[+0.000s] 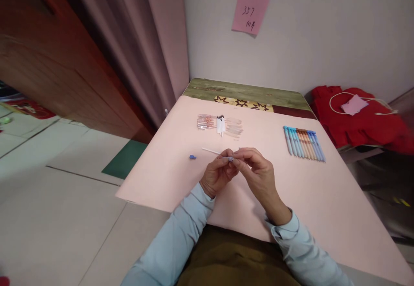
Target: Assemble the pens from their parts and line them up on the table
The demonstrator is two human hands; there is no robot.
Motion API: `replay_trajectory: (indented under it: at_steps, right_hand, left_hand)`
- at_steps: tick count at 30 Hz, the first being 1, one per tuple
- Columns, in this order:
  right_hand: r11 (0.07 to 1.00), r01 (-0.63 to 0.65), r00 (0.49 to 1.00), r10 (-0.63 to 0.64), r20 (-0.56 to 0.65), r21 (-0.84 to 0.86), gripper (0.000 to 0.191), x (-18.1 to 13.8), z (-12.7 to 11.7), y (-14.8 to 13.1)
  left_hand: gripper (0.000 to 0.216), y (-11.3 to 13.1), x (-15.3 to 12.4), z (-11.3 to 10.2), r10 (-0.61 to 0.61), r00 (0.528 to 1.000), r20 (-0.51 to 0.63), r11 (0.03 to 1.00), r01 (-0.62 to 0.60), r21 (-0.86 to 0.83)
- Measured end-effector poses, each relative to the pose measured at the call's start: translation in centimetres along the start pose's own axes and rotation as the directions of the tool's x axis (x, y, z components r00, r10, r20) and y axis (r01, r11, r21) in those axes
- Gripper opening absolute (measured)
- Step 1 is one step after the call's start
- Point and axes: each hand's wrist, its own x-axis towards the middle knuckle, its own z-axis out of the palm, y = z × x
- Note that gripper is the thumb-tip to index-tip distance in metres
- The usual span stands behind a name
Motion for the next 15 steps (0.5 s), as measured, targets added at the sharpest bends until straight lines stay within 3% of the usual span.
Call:
replay_trajectory:
  at_steps: [6,11,15]
  right_hand:
    - [0.981,-0.162,0.987,0.159,0.035,0.111,0.012,-0.1,-0.5,0.4]
    - [0.879,-0.374,0.925,0.331,0.186,0.296,0.020,0.1,-0.9,0.4]
    - [0.826,-0.470,0.882,0.426,0.200,0.311,0.022,0.2,-1.1,0.5]
  left_hand:
    - [0.021,0.1,0.1,0.0,-0.035,0.999,-0.029,0.999,0.036,0.027]
    - [0.020,-0.1,0.1,0.1,-0.048,0.998,-0.038,0.994,0.051,0.096]
    - [0.019,-0.4,0.3,0.1,-0.056,0.998,-0.015,0.986,0.057,0.155]
